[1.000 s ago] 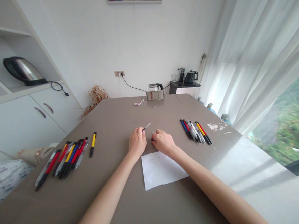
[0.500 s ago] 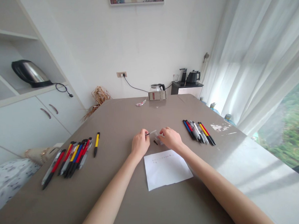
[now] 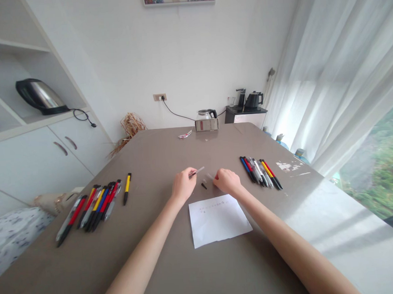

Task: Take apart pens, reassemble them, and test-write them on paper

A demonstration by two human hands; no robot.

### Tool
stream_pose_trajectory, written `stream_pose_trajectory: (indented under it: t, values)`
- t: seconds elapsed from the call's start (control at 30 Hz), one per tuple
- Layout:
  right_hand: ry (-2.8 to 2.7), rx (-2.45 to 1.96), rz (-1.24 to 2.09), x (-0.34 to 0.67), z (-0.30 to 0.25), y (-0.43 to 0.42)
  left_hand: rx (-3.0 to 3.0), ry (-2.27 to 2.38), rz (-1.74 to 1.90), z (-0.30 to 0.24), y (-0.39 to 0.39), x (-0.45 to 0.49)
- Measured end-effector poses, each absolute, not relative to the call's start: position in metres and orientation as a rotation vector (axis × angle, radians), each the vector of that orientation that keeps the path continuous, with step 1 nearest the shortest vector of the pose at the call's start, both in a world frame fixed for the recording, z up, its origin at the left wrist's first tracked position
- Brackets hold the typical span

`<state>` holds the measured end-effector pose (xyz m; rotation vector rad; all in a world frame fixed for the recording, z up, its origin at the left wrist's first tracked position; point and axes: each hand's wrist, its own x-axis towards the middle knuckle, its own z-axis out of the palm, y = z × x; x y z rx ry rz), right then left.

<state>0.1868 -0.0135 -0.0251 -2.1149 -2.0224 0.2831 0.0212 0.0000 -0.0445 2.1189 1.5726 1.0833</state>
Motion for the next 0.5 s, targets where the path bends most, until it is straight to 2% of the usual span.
stream_pose_trajectory:
  t: [0.2, 0.37, 0.5]
  values:
    - [-1.96, -2.045, 0.351, 0.19, -0.026, -0.009, 1.901, 1.482, 1.024, -0.045, 0.006, 0.023]
    - [-1.87, -1.707, 0.466, 0.179, -0.027, -0.01, 1.83, 1.374, 1.027, -0.05, 0.01, 0.024]
    - [-1.932, -1.452, 0.569, 0.168, -0.026, -0.015, 1.731, 1.284, 1.167, -0.049, 0.012, 0.024]
